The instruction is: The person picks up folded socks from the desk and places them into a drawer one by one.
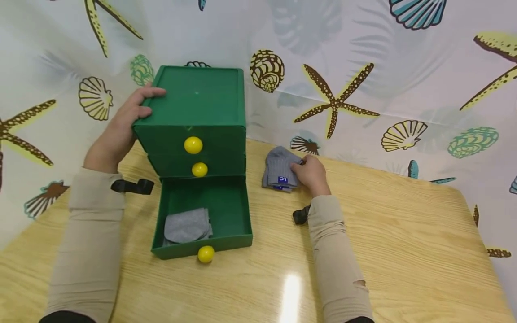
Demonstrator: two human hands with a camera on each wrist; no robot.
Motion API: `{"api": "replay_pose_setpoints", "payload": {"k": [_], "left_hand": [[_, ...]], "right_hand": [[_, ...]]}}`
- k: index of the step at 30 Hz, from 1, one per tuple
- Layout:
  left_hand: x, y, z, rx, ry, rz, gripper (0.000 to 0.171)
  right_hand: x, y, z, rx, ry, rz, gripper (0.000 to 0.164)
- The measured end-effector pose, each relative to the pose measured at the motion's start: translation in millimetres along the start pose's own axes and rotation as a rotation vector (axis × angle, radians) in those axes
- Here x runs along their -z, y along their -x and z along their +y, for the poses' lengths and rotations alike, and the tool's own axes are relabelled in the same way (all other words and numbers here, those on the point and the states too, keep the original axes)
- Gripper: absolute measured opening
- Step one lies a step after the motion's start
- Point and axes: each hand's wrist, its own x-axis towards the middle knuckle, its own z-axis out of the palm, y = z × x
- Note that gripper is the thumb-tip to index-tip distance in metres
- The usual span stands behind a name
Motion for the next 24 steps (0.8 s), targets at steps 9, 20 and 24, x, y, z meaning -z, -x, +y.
{"api": "replay_pose_setpoints", "payload": {"k": [9,20,24], "left_hand": [[-1.9,0.3,0.4,0.006,-0.006,0.001,0.053],[0.9,1.9,-4.0,0.008,-0.019,-0.005,0.053],[-0.2,-1.3,-3.8,-0.001,-0.024,-0.01,0.053]], "right_hand": [[-1,7,-4,0.082,-0.359,0.17,0.016],[11,25,-24,0.215,-0.502,0.166,0.025],[26,45,-43,0.285,-0.494,0.151,0.023]]}}
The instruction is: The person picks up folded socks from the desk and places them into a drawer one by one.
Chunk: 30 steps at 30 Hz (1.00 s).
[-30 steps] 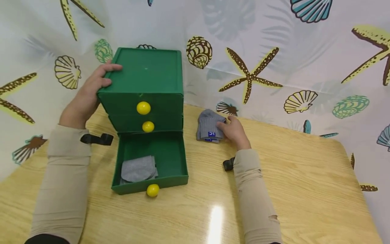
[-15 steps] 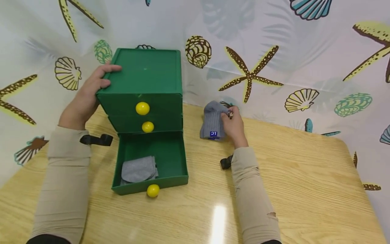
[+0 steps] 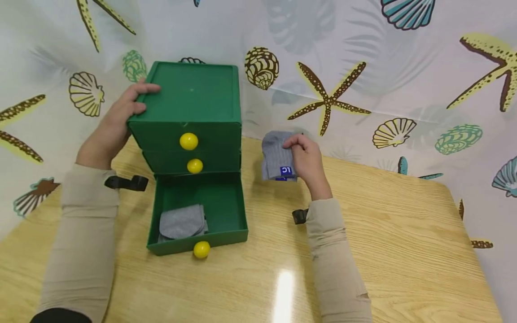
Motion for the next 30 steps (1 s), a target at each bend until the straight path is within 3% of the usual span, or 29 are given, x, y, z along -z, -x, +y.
{"api": "replay_pose_setpoints", "payload": {"k": [3,9,13,18,20,25,27,30], "left_hand": [[-0.4,-1.6,0.8,0.0,-0.007,0.001,0.053],[1.3,2.0,1.7,0.013,-0.004,0.014,0.052],[0.4,2.6,2.0,0.013,-0.003,0.011,0.053],[-0.6,1.3,1.6,0.01,-0.008,0.013,0.053],[-0.6,1.3,1.5,0.01,-0.006,0.013,0.053],[-0.5,0.9,1.2,0.004,0.001,0.009,0.053],[-0.7,0.7,1.2,0.002,0.005,0.008,0.053],[-1.8,0.2,1.4,0.001,0.01,0.008,0.053]], "right_hand": [[1,12,-22,0.0,-0.061,-0.135,0.025],[-11,29,-48,-0.008,-0.061,-0.542,0.024],[-18,36,-53,-0.026,-0.022,-0.681,0.025],[-44,42,-52,-0.083,-0.019,-0.694,0.025],[-60,45,-53,-0.02,0.091,-0.62,0.025],[-92,56,-54,0.246,0.537,-0.448,0.023],[-101,60,-53,0.3,0.601,-0.448,0.021],[-108,65,-52,0.281,0.564,-0.455,0.022]]}}
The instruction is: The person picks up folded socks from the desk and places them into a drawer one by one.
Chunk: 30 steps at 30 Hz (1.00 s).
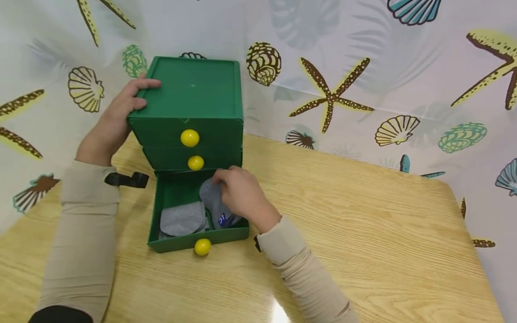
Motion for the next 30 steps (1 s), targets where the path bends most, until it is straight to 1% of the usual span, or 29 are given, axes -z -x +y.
{"api": "replay_pose_setpoints", "payload": {"k": [3,5,8,10,12,13,15,18,20,22,24,26,30], "left_hand": [[-2.6,-0.8,1.0,0.002,0.001,0.0,0.053],[-4.1,-1.4,1.3,0.005,0.002,-0.001,0.053],[-5.2,-2.7,0.8,0.003,0.002,-0.004,0.053],[-5.5,-3.3,1.3,0.0,-0.003,-0.006,0.053],[-5.7,-3.8,2.3,-0.002,-0.006,-0.009,0.053],[-5.7,-4.1,2.7,-0.002,-0.01,-0.009,0.053],[-5.3,-4.2,3.5,0.001,-0.013,-0.008,0.053],[-4.2,-4.3,4.0,0.007,-0.015,-0.006,0.053],[-3.3,-3.8,3.9,0.011,-0.014,-0.005,0.053],[-2.6,-2.9,3.5,0.016,-0.015,-0.003,0.053],[-2.0,-1.9,3.1,0.019,-0.011,-0.002,0.053],[-1.8,-1.0,3.3,0.019,-0.003,-0.001,0.053],[-0.9,0.7,4.1,0.015,0.005,0.001,0.053]], "right_hand": [[-2,2,-2,-0.059,-0.08,0.003,0.025],[-1,4,-2,-0.092,-0.074,-0.013,0.026],[6,8,-5,-0.11,0.049,-0.022,0.027],[11,11,-10,-0.117,0.157,0.004,0.026],[16,15,-18,-0.127,0.239,0.047,0.025],[18,16,-22,-0.12,0.259,0.067,0.024],[19,19,-32,-0.08,0.274,0.077,0.024],[15,20,-43,0.007,0.291,0.039,0.024],[8,20,-46,0.028,0.344,-0.001,0.022],[0,19,-45,0.007,0.414,-0.036,0.018],[-7,18,-42,-0.029,0.456,-0.076,0.014],[-12,17,-38,-0.057,0.451,-0.127,0.014],[-19,13,-32,-0.046,0.426,-0.196,0.012]]}}
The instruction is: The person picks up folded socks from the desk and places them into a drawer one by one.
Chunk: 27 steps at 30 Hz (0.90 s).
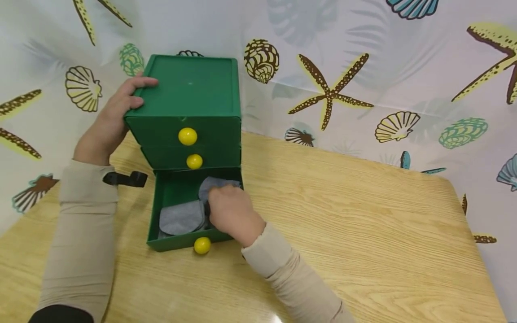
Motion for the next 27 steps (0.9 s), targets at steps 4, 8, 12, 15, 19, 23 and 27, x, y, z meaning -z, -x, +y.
{"api": "replay_pose_setpoints", "payload": {"k": [4,8,12,15,19,23,27], "left_hand": [[1.6,-1.3,2.2,-0.002,0.004,-0.002,0.053],[2.5,-1.7,0.9,-0.003,0.016,-0.006,0.052],[2.8,-1.3,-1.1,-0.006,0.019,-0.006,0.051],[-1.2,-1.0,-2.6,-0.011,0.01,-0.007,0.052],[-2.5,-3.0,-0.9,-0.019,0.002,-0.012,0.051],[-2.7,-7.6,-0.3,-0.026,0.019,-0.007,0.051],[-5.4,-7.0,-2.5,-0.012,0.026,-0.002,0.052]], "right_hand": [[-1,-2,0,0.025,0.035,-0.032,0.01],[0,3,-3,0.039,0.029,-0.054,0.011],[2,19,-5,0.054,-0.15,0.103,0.016],[1,45,-6,0.017,-0.478,0.237,0.021],[-7,76,-11,-0.094,-0.977,0.238,0.023],[-20,87,-11,-0.232,-1.202,0.087,0.024],[-36,91,-12,-0.322,-1.322,-0.026,0.03]]}}
